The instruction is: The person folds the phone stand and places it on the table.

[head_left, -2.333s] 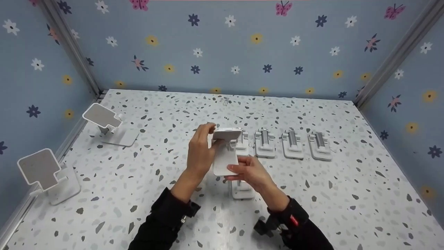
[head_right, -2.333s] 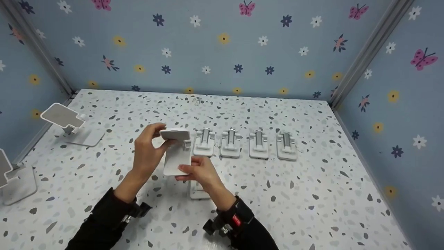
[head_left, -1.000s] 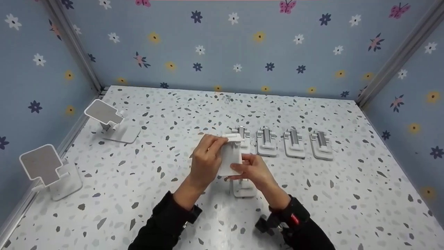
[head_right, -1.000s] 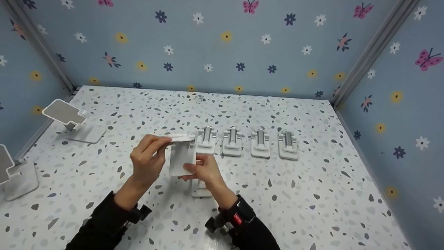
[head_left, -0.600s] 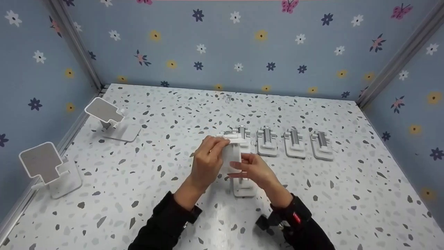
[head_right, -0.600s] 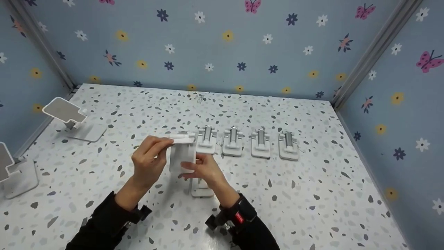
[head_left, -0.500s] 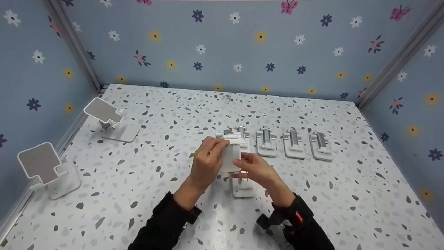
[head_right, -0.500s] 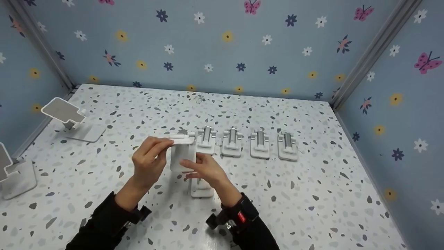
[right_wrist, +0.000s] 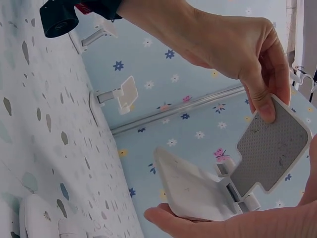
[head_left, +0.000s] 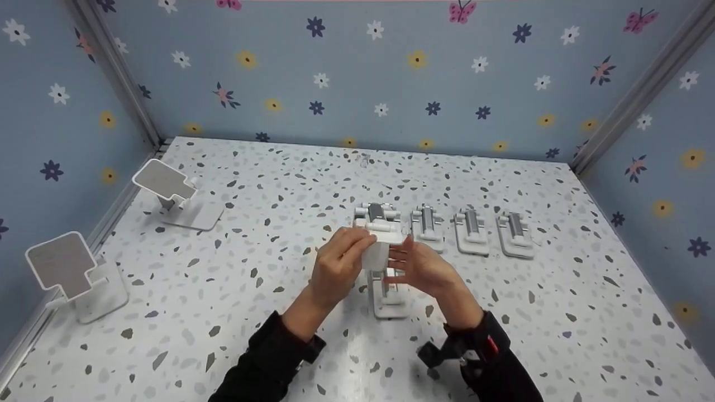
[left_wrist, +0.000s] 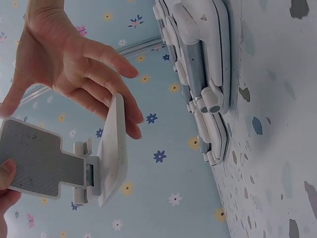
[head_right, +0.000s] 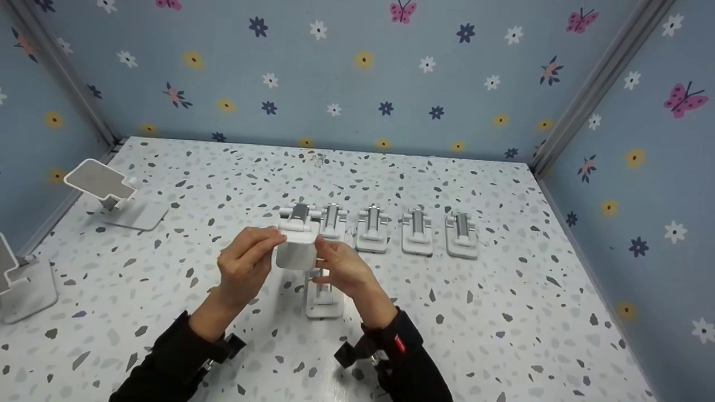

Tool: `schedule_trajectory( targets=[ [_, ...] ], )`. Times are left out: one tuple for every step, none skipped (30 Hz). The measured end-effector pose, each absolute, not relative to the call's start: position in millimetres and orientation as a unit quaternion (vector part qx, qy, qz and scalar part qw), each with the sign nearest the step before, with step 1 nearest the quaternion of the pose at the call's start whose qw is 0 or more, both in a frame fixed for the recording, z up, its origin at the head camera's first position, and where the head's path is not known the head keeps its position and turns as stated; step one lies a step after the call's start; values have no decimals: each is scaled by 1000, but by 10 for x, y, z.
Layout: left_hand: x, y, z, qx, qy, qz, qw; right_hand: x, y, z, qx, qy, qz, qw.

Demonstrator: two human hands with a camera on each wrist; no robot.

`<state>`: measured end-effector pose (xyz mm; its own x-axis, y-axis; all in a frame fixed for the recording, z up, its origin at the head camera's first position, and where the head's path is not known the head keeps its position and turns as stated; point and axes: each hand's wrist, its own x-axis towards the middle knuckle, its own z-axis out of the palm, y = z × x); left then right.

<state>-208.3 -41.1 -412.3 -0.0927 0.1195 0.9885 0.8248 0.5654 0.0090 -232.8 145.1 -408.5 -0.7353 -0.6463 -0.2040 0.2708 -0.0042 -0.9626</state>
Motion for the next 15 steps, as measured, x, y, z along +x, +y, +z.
schedule_trajectory(
  targets=[
    [-2084, -409, -4122, -354, -671, -307, 574, -2329, 1452, -4080, -145, 623, -694, 329],
    [-2084, -408, -4124, -357, -671, -306, 574, -2330, 1451, -4074, -139, 621, -697, 329],
    [-2085, -405, -4123, -359, -670, -307, 573, -2328, 1452, -4067, -134, 619, -701, 328],
    [-2087, -402, -4127, -360, -670, -310, 570, -2330, 1451, -4064, -128, 617, -705, 326],
    [-2090, -400, -4129, -360, -672, -314, 566, -2331, 1451, -4059, -123, 614, -709, 324],
    [-2090, -396, -4125, -358, -674, -322, 560, -2331, 1450, -4053, -117, 612, -713, 321],
    [-2091, -391, -4124, -355, -678, -333, 551, -2329, 1449, -4046, -112, 608, -719, 318],
    [-2092, -387, -4126, -349, -683, -349, 539, -2329, 1452, -4039, -109, 601, -726, 314],
    [-2089, -382, -4122, -340, -690, -368, 522, -2327, 1455, -4034, -108, 596, -733, 309],
    [-2088, -379, -4122, -325, -699, -392, 502, -2326, 1460, -4029, -109, 589, -740, 305],
    [-2083, -377, -4117, -305, -709, -417, 479, -2321, 1467, -4020, -113, 582, -747, 301],
    [-2076, -376, -4110, -280, -722, -445, 450, -2315, 1474, -4011, -115, 574, -755, 296],
    [-2068, -378, -4106, -251, -735, -473, 416, -2310, 1483, -4005, -119, 566, -761, 293],
    [-2059, -382, -4097, -218, -749, -499, 378, -2306, 1492, -3998, -123, 561, -766, 289],
    [-2049, -387, -4087, -184, -763, -522, 335, -2301, 1501, -3992, -126, 557, -769, 287]
  ],
)
